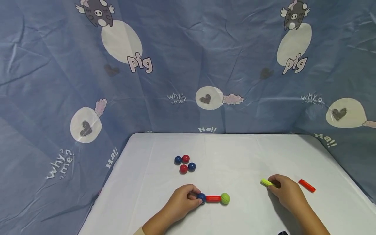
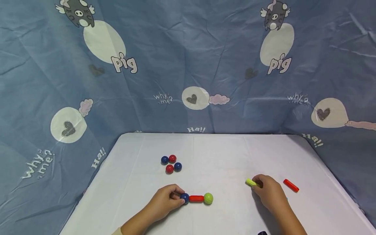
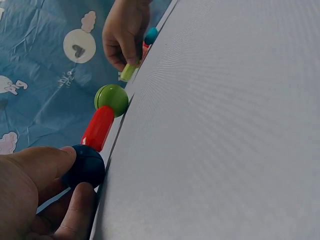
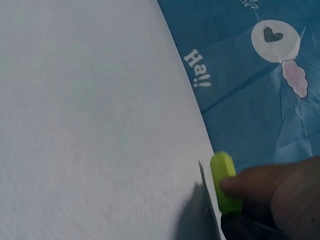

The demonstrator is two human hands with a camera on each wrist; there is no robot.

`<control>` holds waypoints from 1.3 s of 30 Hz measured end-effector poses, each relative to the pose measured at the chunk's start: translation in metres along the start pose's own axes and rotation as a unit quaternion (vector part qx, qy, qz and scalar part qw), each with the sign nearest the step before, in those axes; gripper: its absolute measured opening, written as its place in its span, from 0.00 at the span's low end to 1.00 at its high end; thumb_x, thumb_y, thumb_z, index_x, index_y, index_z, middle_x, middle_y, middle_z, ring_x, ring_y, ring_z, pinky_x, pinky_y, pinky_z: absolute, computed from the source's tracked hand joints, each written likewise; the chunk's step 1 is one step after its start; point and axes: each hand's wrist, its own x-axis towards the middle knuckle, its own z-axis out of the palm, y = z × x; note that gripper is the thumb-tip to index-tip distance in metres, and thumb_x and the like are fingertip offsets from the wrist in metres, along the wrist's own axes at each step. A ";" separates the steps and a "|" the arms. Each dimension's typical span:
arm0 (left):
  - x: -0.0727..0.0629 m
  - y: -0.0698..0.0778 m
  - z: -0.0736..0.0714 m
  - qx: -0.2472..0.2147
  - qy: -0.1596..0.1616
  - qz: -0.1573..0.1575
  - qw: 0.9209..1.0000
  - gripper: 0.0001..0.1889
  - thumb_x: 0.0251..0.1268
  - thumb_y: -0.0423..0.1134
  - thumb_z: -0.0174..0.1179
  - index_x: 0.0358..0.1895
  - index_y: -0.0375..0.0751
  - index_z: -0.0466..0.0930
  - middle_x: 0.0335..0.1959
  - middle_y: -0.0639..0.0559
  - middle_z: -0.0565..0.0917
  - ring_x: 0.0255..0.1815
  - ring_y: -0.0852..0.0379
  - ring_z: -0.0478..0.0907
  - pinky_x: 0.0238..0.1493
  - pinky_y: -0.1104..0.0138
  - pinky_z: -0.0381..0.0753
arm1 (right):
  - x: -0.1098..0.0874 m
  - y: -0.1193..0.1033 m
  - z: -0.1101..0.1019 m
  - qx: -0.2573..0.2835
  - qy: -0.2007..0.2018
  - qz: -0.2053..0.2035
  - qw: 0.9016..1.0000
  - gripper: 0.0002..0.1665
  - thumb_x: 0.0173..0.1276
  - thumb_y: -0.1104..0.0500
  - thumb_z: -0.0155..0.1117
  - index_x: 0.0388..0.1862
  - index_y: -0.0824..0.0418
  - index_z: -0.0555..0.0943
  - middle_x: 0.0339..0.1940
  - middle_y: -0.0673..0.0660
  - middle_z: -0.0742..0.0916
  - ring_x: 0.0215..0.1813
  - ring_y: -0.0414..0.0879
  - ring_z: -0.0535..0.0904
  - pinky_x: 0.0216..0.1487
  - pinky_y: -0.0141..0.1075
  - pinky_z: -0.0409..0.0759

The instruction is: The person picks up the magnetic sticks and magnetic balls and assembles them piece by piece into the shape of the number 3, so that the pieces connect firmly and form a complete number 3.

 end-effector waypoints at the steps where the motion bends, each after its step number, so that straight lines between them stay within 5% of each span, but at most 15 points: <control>1: -0.001 0.000 0.000 -0.002 -0.001 0.001 1.000 0.10 0.61 0.39 0.77 0.43 0.51 0.87 0.36 0.59 0.83 0.35 0.63 0.80 0.36 0.73 0.80 | -0.001 -0.001 0.001 0.009 -0.002 -0.004 1.000 0.15 0.67 0.60 0.74 0.51 0.61 0.86 0.49 0.59 0.89 0.52 0.54 0.84 0.51 0.53 0.82; 8: -0.001 -0.001 0.001 -0.003 -0.002 0.000 1.000 0.10 0.60 0.39 0.77 0.42 0.52 0.87 0.36 0.60 0.83 0.35 0.64 0.80 0.36 0.73 0.80 | -0.006 -0.010 0.015 0.091 -0.024 -0.044 0.995 0.12 0.67 0.60 0.75 0.49 0.56 0.87 0.50 0.54 0.90 0.53 0.51 0.86 0.43 0.36 0.84; 19: -0.001 0.001 -0.002 -0.006 0.001 0.008 1.000 0.11 0.60 0.39 0.77 0.43 0.50 0.87 0.36 0.58 0.83 0.35 0.63 0.80 0.36 0.73 0.79 | 0.001 -0.031 0.028 0.116 -0.059 -0.090 0.987 0.11 0.67 0.60 0.76 0.46 0.49 0.88 0.50 0.49 0.89 0.55 0.45 0.85 0.52 0.38 0.86; 30: 0.001 0.001 -0.001 -0.004 -0.002 0.004 1.000 0.10 0.61 0.39 0.76 0.43 0.50 0.87 0.36 0.59 0.83 0.35 0.64 0.81 0.37 0.74 0.81 | 0.015 -0.050 0.034 0.146 -0.129 -0.195 0.961 0.09 0.69 0.56 0.75 0.46 0.48 0.87 0.49 0.45 0.88 0.52 0.38 0.84 0.53 0.33 0.84; 39: 0.001 -0.001 0.000 0.000 -0.001 -0.003 1.000 0.10 0.61 0.39 0.76 0.43 0.51 0.87 0.36 0.59 0.83 0.35 0.63 0.81 0.36 0.73 0.81 | 0.018 -0.061 0.040 0.171 -0.169 -0.237 0.941 0.09 0.68 0.61 0.74 0.46 0.51 0.87 0.48 0.48 0.88 0.52 0.38 0.83 0.53 0.29 0.83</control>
